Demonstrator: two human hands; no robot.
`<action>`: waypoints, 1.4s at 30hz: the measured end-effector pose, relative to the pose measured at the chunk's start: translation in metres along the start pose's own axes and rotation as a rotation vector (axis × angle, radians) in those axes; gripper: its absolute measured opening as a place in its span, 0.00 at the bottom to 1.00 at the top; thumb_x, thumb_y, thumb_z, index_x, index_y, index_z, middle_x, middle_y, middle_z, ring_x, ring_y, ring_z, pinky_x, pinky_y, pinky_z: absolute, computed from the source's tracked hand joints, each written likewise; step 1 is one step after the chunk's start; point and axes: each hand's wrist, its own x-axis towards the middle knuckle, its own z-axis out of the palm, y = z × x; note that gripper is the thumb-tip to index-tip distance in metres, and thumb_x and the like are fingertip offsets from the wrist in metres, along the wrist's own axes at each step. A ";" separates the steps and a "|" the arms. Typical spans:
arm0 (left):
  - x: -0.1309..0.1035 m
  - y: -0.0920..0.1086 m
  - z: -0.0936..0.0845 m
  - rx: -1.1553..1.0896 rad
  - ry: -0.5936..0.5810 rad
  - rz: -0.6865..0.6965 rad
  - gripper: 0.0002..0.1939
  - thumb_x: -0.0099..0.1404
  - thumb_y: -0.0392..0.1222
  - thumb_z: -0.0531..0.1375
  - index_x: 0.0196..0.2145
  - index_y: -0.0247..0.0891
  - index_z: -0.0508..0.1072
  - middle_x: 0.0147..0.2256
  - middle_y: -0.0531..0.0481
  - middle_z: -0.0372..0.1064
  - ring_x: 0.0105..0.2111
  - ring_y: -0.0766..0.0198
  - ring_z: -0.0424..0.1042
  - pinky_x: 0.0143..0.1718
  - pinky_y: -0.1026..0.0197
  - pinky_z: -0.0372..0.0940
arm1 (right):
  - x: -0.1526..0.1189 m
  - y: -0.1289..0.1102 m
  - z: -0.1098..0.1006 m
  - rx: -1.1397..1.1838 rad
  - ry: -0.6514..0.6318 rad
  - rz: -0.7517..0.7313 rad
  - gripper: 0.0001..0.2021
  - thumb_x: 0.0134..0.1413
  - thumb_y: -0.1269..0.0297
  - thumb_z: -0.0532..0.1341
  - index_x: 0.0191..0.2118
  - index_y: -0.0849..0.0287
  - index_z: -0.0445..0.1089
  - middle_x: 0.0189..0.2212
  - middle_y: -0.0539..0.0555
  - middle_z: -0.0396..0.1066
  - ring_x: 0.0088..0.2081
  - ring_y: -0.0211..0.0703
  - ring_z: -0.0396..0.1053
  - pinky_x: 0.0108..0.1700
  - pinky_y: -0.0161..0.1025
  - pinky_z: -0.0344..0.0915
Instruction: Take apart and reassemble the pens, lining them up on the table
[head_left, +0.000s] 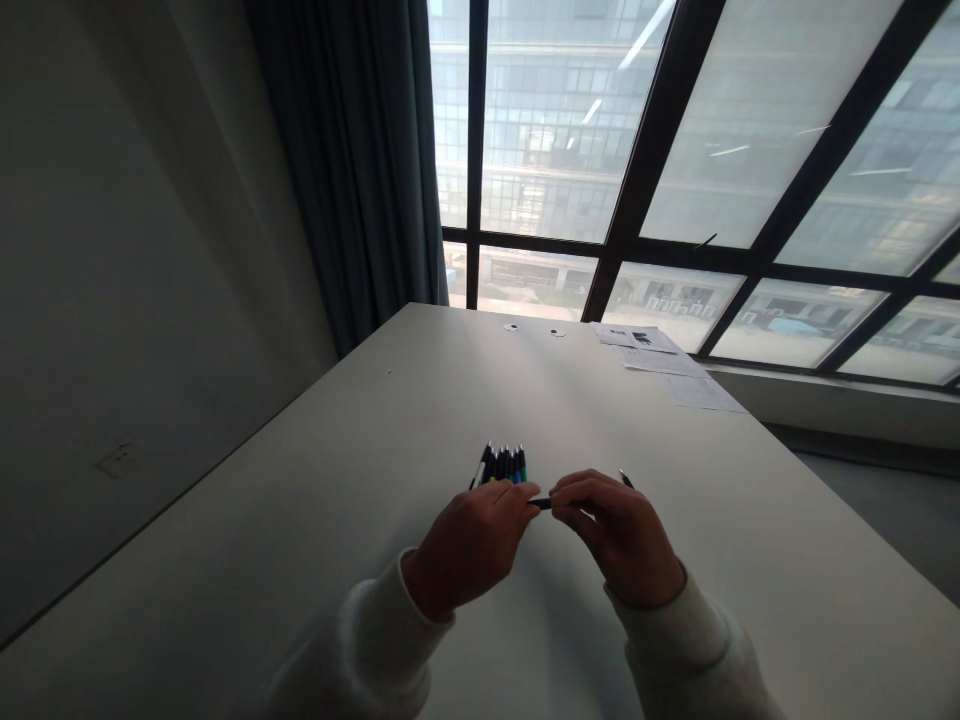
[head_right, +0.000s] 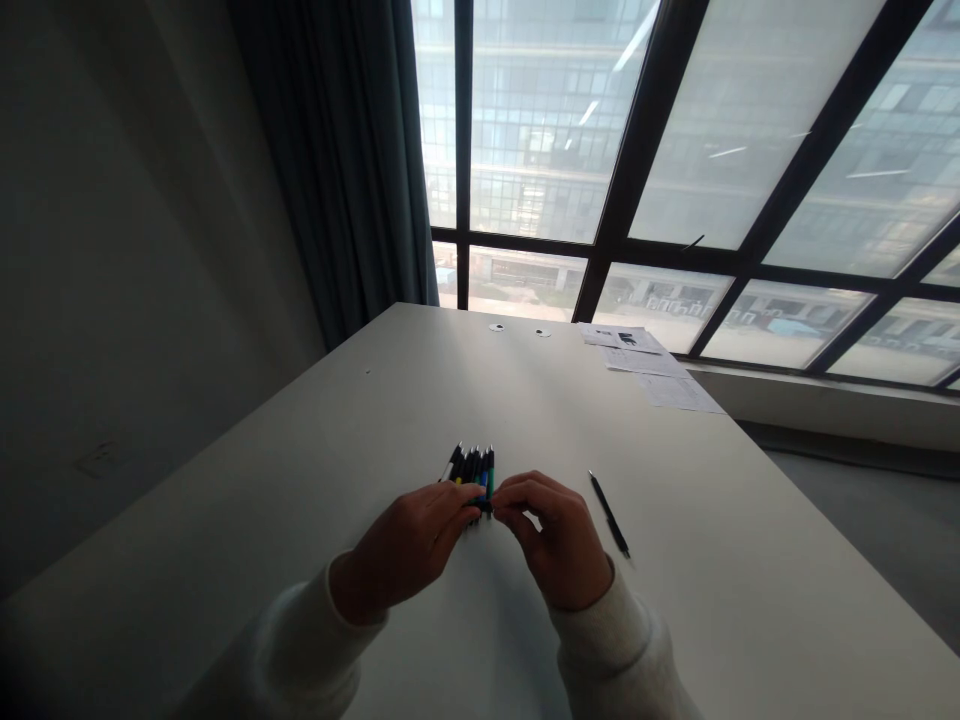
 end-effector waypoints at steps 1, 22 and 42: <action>0.000 0.001 -0.001 -0.001 0.000 0.004 0.11 0.71 0.40 0.50 0.46 0.37 0.69 0.34 0.46 0.72 0.34 0.62 0.73 0.37 0.59 0.70 | 0.000 0.000 0.001 0.025 0.005 0.022 0.07 0.55 0.67 0.64 0.41 0.56 0.74 0.38 0.55 0.74 0.38 0.43 0.73 0.40 0.40 0.71; 0.000 0.000 0.001 0.036 -0.067 -0.038 0.09 0.71 0.39 0.49 0.42 0.38 0.69 0.33 0.48 0.71 0.33 0.63 0.72 0.35 0.61 0.68 | -0.001 0.003 -0.005 -0.055 -0.020 0.153 0.07 0.57 0.61 0.62 0.35 0.59 0.72 0.30 0.54 0.74 0.32 0.42 0.71 0.36 0.39 0.70; -0.005 -0.018 0.014 -0.043 -0.083 -0.093 0.10 0.70 0.39 0.50 0.42 0.37 0.70 0.35 0.48 0.72 0.34 0.64 0.72 0.37 0.62 0.67 | -0.004 0.042 -0.014 -0.496 -0.219 0.225 0.05 0.49 0.72 0.59 0.31 0.59 0.73 0.26 0.52 0.74 0.28 0.41 0.71 0.33 0.39 0.68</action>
